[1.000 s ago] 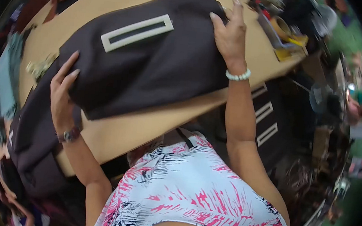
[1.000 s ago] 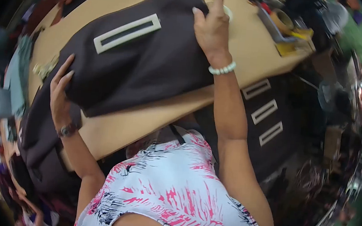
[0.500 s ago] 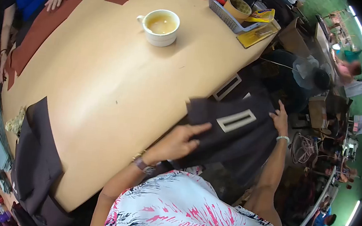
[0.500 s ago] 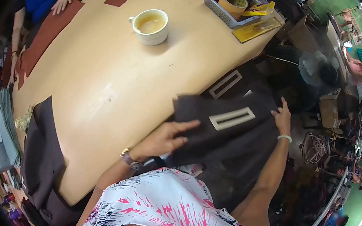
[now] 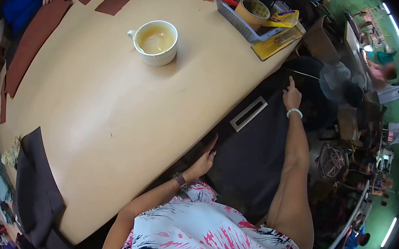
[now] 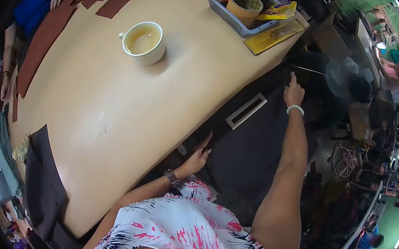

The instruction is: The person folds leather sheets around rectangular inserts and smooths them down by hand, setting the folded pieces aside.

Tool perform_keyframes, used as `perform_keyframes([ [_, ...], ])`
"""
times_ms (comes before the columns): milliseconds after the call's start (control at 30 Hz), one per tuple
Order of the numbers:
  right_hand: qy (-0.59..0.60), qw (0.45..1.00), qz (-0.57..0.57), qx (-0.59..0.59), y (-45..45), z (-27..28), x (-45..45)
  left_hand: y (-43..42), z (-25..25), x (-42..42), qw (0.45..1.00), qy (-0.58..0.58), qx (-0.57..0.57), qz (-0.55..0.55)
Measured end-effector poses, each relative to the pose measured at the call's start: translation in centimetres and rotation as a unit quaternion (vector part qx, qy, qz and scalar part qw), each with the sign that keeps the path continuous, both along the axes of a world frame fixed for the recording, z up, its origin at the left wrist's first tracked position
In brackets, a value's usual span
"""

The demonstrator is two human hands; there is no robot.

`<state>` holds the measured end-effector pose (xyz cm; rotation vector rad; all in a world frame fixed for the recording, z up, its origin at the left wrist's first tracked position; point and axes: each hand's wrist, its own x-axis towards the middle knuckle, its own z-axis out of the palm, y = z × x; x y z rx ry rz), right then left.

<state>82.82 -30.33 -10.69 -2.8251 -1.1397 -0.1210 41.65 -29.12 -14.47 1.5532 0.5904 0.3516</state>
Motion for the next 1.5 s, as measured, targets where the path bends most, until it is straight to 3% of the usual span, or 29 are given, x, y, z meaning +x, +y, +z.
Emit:
perform_keyframes([
  [333, -0.037, 0.996, -0.080, -0.033, 3.4, -3.6, -1.6, -0.2, -0.2, -0.1, 0.998, 0.025, -0.050, 0.031],
  [500, -0.048, 0.951, -0.162, 0.260, 3.2, -0.6, -5.7, -0.3, -0.8, -1.3, 0.994, 0.093, 0.061, -0.019],
  [533, -0.042, 0.928, -0.160, 0.335, 3.2, -0.3, -6.0, 0.5, 1.8, -1.6, 0.987, 0.119, 0.057, -0.091],
  [600, -0.099, 0.889, -0.046, 0.445, 2.7, 0.1, -6.7, 2.7, 9.6, -2.4, 0.960, 0.172, 0.041, -0.218],
  [633, -0.089, 0.881, -0.023, 0.463, 3.3, 2.2, -9.7, 2.5, 10.0, -3.1, 0.964, 0.113, 0.030, -0.240],
  [700, -0.077, 0.858, 0.048, 0.505, 5.2, 7.0, -16.5, 5.1, 15.1, -5.0, 0.941, 0.049, -0.144, -0.304],
  [800, -0.047, 0.814, 0.171, 0.553, 8.9, 9.8, -25.6, 7.6, 18.7, -10.3, 0.983, -0.062, -0.079, -0.156],
  [867, 0.040, 0.778, 0.273, 0.565, 11.0, 11.4, -31.4, 8.6, 20.4, -14.8, 0.993, -0.045, 0.067, 0.083],
  [933, 0.121, 0.772, 0.339, 0.524, 12.3, 12.0, -37.6, 9.4, 20.9, -19.7, 0.916, 0.042, 0.257, 0.306],
  [1000, 0.135, 0.779, 0.427, 0.439, 12.2, 12.6, -42.5, 9.9, 20.5, -24.6, 0.750, 0.197, 0.427, 0.464],
  [1033, 0.182, 0.760, 0.462, 0.419, 12.0, 13.0, -44.8, 9.9, 20.5, -27.0, 0.654, 0.273, 0.482, 0.515],
  [1100, 0.267, 0.723, 0.519, 0.369, 12.1, 13.3, -48.7, 9.7, 19.4, -31.3, 0.543, 0.457, 0.487, 0.508],
  [1200, 0.310, 0.669, 0.579, 0.346, 11.6, 12.8, -51.6, 8.8, 15.0, -36.8, 0.609, 0.492, 0.357, 0.510],
  [1300, 0.300, 0.681, 0.590, 0.312, 11.8, 12.3, -52.8, 8.7, 12.5, -39.0, 0.525, 0.480, 0.535, 0.456],
  [1400, 0.359, 0.698, 0.567, 0.249, 11.7, 13.0, -53.4, 7.9, 16.0, -36.5, 0.652, 0.451, 0.393, 0.465],
  [1500, 0.518, 0.701, 0.450, 0.193, 11.8, 14.7, -53.7, 6.3, 16.7, -31.7, 0.721, 0.365, 0.430, 0.402],
])
